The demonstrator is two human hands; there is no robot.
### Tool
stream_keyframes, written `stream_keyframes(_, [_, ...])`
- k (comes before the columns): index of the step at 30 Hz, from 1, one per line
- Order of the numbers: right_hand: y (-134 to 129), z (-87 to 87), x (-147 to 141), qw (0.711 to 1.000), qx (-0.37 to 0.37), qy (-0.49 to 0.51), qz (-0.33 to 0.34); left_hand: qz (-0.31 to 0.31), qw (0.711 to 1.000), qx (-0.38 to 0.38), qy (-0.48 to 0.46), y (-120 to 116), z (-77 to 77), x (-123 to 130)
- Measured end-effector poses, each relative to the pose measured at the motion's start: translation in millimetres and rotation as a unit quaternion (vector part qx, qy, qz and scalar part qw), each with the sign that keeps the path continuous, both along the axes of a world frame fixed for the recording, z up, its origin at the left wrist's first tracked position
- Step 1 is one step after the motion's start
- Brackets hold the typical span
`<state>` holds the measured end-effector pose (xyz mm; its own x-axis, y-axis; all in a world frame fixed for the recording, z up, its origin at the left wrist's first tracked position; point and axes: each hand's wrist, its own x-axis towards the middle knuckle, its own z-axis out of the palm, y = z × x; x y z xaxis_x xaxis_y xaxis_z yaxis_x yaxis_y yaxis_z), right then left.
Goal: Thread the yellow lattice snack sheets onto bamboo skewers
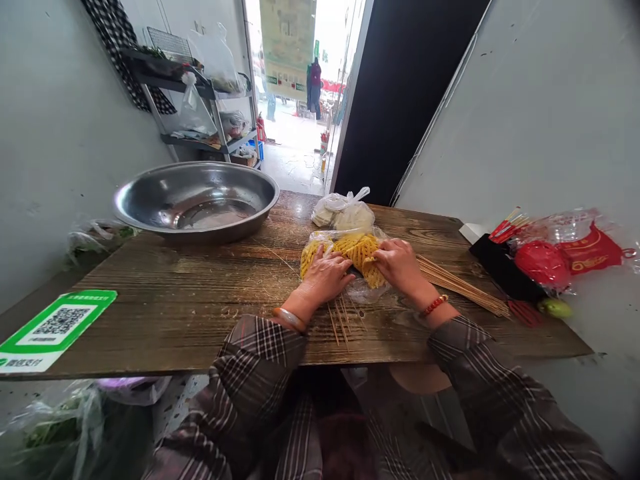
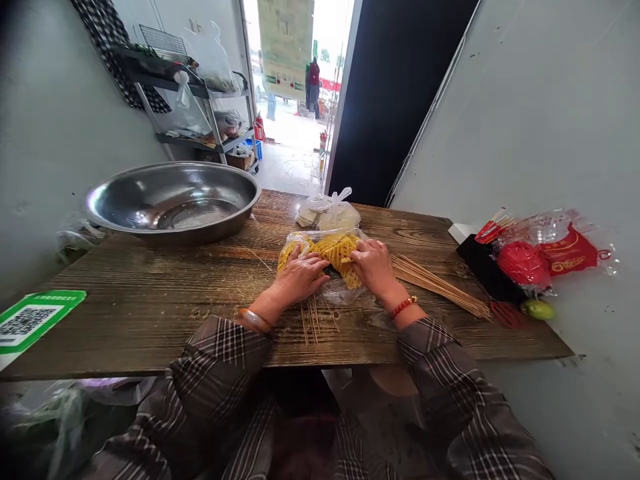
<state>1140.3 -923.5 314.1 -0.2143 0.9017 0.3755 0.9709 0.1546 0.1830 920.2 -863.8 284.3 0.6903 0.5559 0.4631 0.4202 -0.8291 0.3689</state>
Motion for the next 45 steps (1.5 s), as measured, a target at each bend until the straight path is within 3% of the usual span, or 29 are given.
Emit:
stream_keyframes(4, [-10, 14.6, 11, 0.997, 0.033, 0.069, 0.032, 0.007, 1.000, -0.013, -0.015, 0, -0.7, 1])
stream_keyframes(8, [-13, 33.6, 16, 0.959, 0.084, 0.270, 0.022, 0.039, 0.992, -0.034, -0.114, 3, 3.2, 1])
stream_keyframes(10, [-13, 39.1, 12, 0.895, 0.078, 0.439, -0.002, 0.073, 0.982, -0.017, -0.171, 2, 7.9, 0])
stream_keyframes(13, [-12, 39.3, 0, 0.723, 0.027, 0.690, -0.003, 0.119, 0.964, 0.020, -0.238, -1, 16.1, -5])
stream_keyframes(15, [-13, 36.3, -8, 0.628, -0.003, 0.778, 0.012, 0.132, 0.954, 0.036, -0.268, -5, 21.4, -8])
stream_keyframes(17, [-15, 33.6, -14, 0.575, -0.010, 0.818, 0.017, 0.120, 0.951, 0.032, -0.283, -9, 26.2, -9])
stream_keyframes(19, [-18, 33.2, -19, 0.540, 0.000, 0.841, 0.027, 0.083, 0.956, -0.007, -0.283, -12, 30.7, -6])
stream_keyframes(23, [-23, 37.9, -24, 0.489, 0.040, 0.869, 0.060, -0.053, 0.956, -0.199, -0.207, -18, 36.2, 11])
stream_keyframes(25, [-24, 38.7, -29, 0.473, 0.056, 0.876, 0.081, -0.134, 0.915, -0.329, -0.194, -20, 36.9, 23])
stream_keyframes(26, [-24, 37.5, -32, 0.466, 0.060, 0.878, 0.089, -0.162, 0.878, -0.394, -0.216, -20, 36.8, 29])
stream_keyframes(29, [-22, 25.8, -45, 0.447, 0.066, 0.887, 0.095, -0.173, 0.736, -0.547, -0.360, -18, 35.2, 45])
stream_keyframes(31, [-22, 13.4, -54, 0.450, 0.062, 0.886, 0.088, -0.159, 0.670, -0.581, -0.435, -15, 33.1, 51])
stream_keyframes(33, [-21, 0.9, -58, 0.482, 0.049, 0.870, 0.085, -0.148, 0.645, -0.583, -0.471, -11, 30.6, 53])
stream_keyframes(36, [-22, -13.8, -50, 0.587, 0.004, 0.804, 0.096, -0.124, 0.633, -0.587, -0.490, -5, 28.3, 50])
stream_keyframes(39, [-25, -22.5, -18, 0.706, -0.022, 0.704, 0.078, -0.096, 0.612, -0.595, -0.512, -2, 30.1, 45])
stream_keyframes(43, [-31, -26.6, 53, 0.862, 0.040, 0.502, -0.061, -0.067, 0.593, -0.600, -0.533, 0, 34.4, 40])
stream_keyframes(45, [-34, -26.9, 89, 0.903, 0.052, 0.405, -0.135, -0.058, 0.585, -0.603, -0.539, 1, 35.6, 39])
